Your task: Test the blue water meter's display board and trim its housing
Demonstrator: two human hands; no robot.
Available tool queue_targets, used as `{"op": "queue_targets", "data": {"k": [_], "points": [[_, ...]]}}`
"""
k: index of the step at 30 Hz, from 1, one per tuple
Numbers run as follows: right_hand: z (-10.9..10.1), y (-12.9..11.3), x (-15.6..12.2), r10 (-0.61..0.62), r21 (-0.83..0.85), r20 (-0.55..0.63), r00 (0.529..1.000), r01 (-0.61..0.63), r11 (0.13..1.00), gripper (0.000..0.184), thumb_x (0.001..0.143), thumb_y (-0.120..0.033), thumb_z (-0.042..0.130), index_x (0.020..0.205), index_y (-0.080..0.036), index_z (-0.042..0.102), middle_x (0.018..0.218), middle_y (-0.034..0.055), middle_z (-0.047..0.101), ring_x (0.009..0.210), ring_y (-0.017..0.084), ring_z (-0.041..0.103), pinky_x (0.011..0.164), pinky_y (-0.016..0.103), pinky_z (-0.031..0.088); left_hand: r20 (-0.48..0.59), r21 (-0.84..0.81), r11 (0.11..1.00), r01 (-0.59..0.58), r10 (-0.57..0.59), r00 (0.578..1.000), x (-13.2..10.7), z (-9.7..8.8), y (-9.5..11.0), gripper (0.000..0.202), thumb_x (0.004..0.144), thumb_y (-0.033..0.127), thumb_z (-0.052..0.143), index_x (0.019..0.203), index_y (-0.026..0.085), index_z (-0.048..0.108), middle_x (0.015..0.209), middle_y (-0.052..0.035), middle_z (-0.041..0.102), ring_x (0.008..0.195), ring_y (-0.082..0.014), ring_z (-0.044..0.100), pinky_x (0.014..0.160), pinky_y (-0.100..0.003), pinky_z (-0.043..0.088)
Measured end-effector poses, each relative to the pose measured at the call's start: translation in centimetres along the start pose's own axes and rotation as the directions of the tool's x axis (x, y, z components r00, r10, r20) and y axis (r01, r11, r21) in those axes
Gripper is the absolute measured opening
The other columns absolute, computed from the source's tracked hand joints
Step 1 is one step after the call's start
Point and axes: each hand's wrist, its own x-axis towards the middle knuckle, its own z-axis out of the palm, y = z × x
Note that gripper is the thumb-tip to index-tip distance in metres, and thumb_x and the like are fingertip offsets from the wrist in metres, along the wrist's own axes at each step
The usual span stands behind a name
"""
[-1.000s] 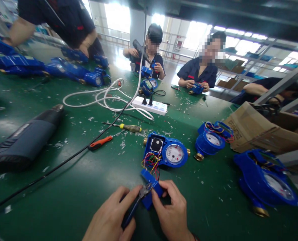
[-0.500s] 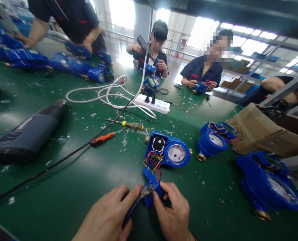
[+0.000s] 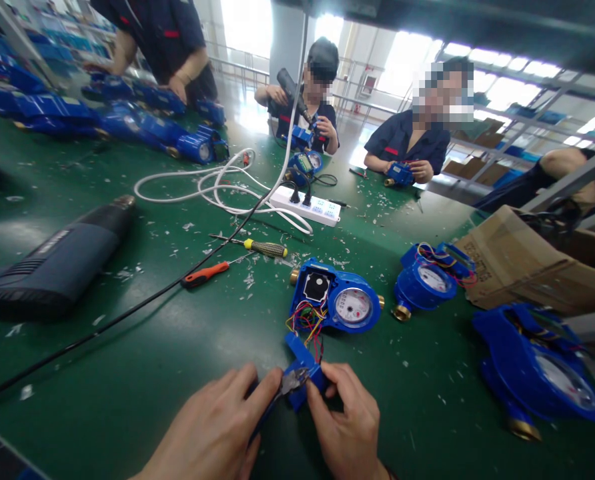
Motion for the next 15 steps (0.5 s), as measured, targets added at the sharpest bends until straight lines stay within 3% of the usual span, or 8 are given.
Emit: {"op": "queue_targets", "data": {"k": [15], "points": [[-0.12,-0.21,0.23,0.003,0.001,0.002,1.0,-0.003,1.0,0.011,0.081,-0.013,0.055,0.09,-0.019,0.057,0.069,-0.0005,0.057,0.056,0.013,0.052,0.052,0.022,0.044,0.005,0.05,0.999,-0.002,0.002,1.0,0.07,0.17,0.47,0.059,0.068,0.002,0.04,0.123,0.022,0.048,0.097,-0.0092,0.061,0.083,-0.0227,0.061,0.071,-0.036,0.054]]}}
